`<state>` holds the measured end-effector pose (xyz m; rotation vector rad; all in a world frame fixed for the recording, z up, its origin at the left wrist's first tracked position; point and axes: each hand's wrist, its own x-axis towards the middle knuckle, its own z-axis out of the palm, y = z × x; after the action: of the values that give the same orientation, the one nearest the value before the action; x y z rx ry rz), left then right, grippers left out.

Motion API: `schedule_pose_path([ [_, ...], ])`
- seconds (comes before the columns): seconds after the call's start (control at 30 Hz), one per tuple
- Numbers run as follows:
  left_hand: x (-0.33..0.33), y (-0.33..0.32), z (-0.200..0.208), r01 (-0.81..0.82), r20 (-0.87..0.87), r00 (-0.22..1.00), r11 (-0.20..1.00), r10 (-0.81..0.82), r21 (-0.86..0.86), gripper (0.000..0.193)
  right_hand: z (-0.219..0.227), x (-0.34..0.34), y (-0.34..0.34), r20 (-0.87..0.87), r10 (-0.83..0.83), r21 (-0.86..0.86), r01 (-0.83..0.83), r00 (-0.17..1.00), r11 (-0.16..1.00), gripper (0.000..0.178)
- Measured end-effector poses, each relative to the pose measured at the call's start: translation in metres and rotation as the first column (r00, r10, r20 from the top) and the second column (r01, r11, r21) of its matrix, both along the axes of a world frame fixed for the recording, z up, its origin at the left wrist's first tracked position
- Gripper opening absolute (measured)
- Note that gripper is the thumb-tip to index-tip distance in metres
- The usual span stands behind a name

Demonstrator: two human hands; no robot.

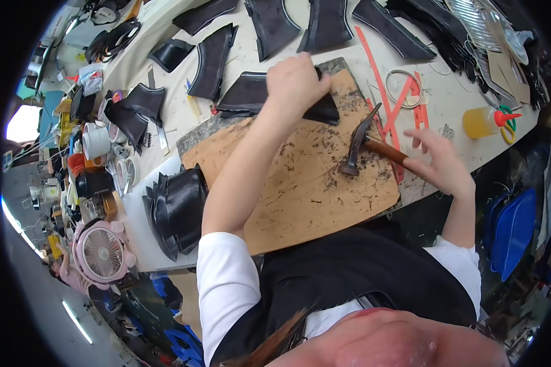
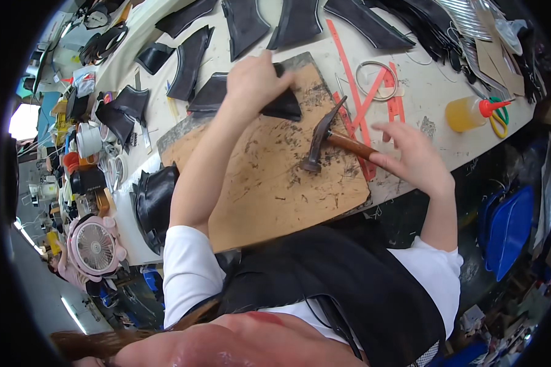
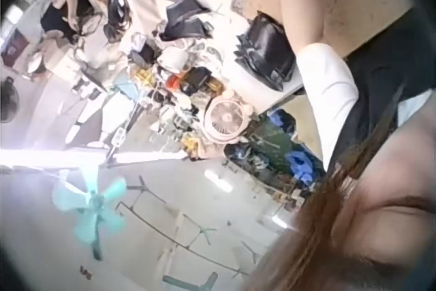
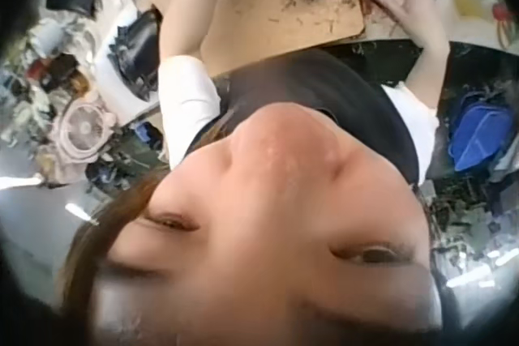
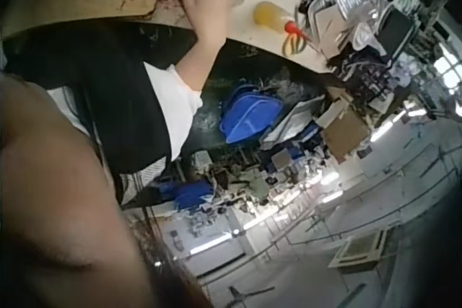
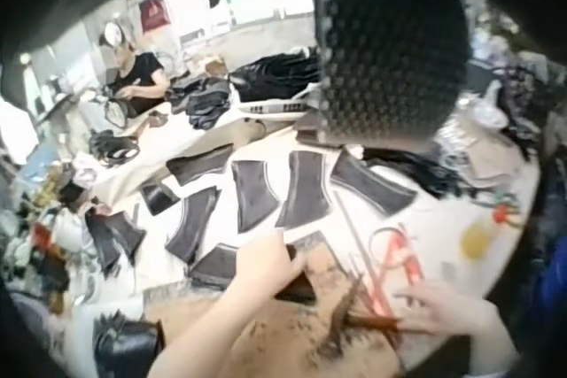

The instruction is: The recorder is folding and hammering leather shoe upper components on a workbench.

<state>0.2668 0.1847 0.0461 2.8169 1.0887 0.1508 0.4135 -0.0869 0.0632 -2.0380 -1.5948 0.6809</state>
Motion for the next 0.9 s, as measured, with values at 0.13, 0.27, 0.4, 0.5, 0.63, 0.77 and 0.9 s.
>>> schedule_pose_path([
  [0.13, -0.046, 0.003, 0.031, 0.046, 0.233, 0.972, 0.975, 0.006, -0.216, 0.035, 0.019, 0.008, 0.034, 0.083, 0.036, 0.146, -0.048, 0.996, 0.988, 0.045],
  [0.27, -0.121, -0.023, 0.067, 0.225, 0.605, 0.777, 0.822, 0.173, -0.524, 0.022, 0.041, -0.011, 0.086, 0.257, 0.264, 0.362, -0.346, 0.929, 0.865, 0.041],
  [0.4, -0.200, -0.065, 0.075, 0.330, 0.719, 0.598, 0.709, 0.354, -0.623, 0.022, 0.067, -0.087, 0.148, 0.435, 0.409, 0.631, -0.596, 0.802, 0.498, 0.056],
  [0.5, -0.236, -0.086, 0.074, 0.386, 0.736, 0.537, 0.656, 0.412, -0.648, 0.019, 0.051, -0.137, 0.170, 0.129, 0.730, 0.523, -0.671, 0.671, 0.525, 0.062],
  [0.63, -0.272, -0.098, 0.062, 0.283, 0.606, 0.559, 0.556, 0.567, -0.781, 0.017, 0.027, -0.181, 0.163, -0.252, 0.757, 0.391, -0.652, 0.603, 0.650, 0.039],
  [0.77, -0.280, -0.080, 0.061, 0.057, 0.686, 0.564, 0.807, 0.460, -0.588, 0.012, 0.037, -0.199, 0.179, 0.397, 0.566, 0.655, -0.655, 0.722, 0.377, 0.018],
  [0.9, -0.282, -0.062, 0.070, 0.113, 0.591, 0.719, 0.900, -0.366, 0.420, 0.029, 0.041, -0.187, 0.182, 0.701, 0.238, 0.650, -0.740, 0.672, 0.173, 0.017],
])
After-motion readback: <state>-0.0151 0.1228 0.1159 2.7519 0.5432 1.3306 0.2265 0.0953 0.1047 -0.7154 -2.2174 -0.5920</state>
